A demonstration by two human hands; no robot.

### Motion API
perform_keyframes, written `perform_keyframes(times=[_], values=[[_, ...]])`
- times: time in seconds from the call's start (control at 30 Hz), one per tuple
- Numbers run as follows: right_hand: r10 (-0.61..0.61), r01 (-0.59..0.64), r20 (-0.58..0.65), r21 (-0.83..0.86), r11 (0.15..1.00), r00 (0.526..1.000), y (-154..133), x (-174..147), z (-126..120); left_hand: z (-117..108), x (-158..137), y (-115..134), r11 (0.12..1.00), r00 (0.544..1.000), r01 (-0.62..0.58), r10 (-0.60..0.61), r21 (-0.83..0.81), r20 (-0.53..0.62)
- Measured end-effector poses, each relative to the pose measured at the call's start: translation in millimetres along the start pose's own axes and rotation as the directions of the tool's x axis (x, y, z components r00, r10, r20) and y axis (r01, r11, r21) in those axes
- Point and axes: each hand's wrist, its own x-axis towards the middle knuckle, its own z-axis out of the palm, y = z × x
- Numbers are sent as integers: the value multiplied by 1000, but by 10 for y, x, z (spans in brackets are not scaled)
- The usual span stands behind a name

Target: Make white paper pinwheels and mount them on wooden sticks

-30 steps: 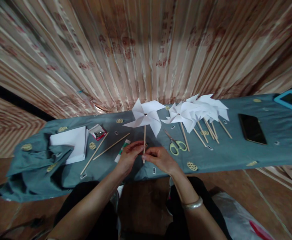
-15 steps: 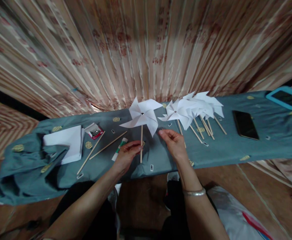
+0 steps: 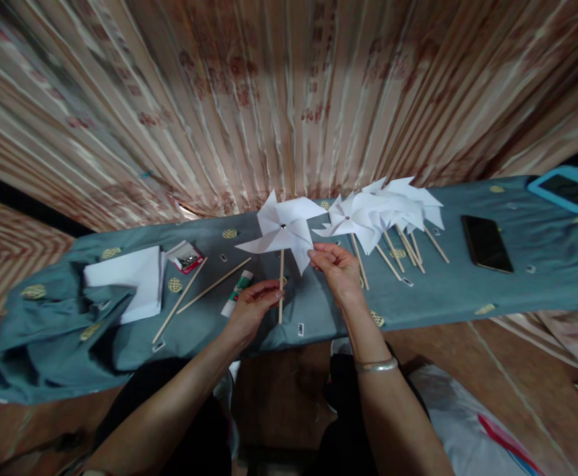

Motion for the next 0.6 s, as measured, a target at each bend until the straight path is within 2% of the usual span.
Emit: perform_keyframes(times=[0.43, 0.6], values=[[61, -63, 58, 45, 997, 996, 20, -45, 37, 1, 5, -24, 999, 999, -44, 44, 28, -5], [126, -132, 72, 87, 987, 989, -13, -77, 57, 3, 23, -42, 998, 998, -57, 57, 29, 5]])
